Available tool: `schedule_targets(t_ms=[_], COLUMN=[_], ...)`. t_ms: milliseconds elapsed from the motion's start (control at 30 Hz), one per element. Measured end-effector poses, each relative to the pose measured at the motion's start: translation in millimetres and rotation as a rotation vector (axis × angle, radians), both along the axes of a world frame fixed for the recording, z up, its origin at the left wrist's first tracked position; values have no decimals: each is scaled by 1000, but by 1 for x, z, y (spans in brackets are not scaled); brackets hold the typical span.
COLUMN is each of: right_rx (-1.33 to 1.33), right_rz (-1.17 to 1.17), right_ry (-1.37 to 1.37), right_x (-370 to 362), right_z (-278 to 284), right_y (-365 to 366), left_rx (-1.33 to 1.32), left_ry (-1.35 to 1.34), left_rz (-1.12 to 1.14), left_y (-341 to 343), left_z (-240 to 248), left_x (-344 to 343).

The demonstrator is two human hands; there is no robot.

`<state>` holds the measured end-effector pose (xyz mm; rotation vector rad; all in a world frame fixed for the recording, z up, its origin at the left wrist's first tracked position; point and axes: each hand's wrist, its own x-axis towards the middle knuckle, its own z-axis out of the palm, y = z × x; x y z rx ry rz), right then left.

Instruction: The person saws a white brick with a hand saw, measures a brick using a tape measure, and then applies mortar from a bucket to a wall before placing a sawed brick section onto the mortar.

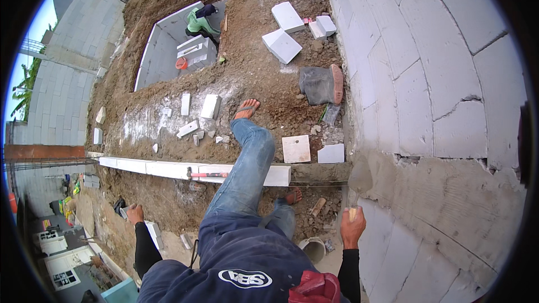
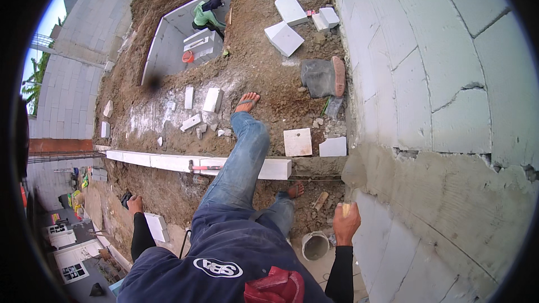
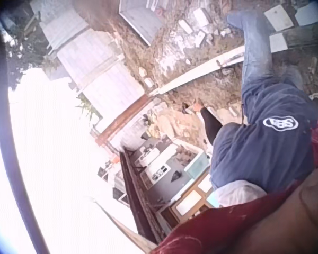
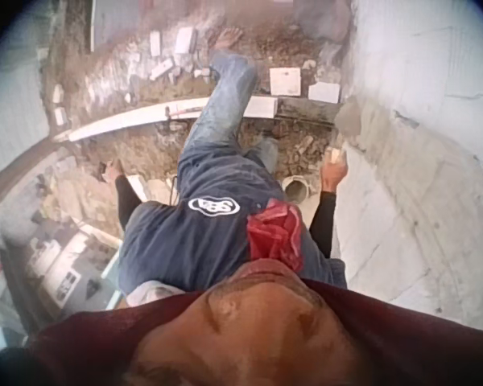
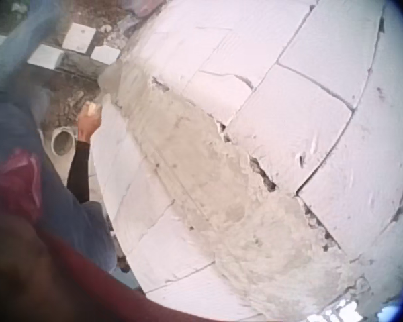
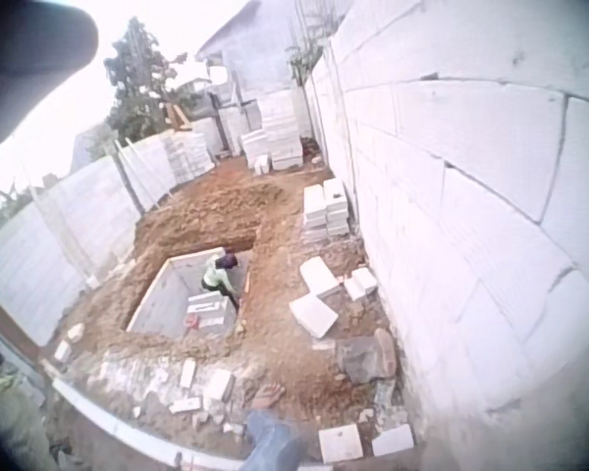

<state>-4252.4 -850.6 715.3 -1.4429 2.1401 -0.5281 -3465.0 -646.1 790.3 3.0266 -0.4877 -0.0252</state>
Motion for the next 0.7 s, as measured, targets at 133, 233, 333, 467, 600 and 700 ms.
schedule_targets(t_ms=[133,233,333,467,600,700], right_rx=[-100,-134,-317,-311,-257,-168], right_rz=[43,92,184,260,182,308], right_ry=[58,184,303,833,1297,1350], right_x=[18,32,61,87,52,29], right_z=[14,53,78,103,87,53], right_y=[-79,-187,-327,-503,-606,-650], left_rx=[-226,-331,-161,-44,-168,-153], left_ry=[162,416,510,592,770,877], left_rz=[-247,-418,-562,-831,-826,-752], left_y=[-168,-339,-511,-766,-993,-1079], left_z=[-33,-59,-76,-161,-351,-461], left_x=[15,5,-3,-8,-55,-91])
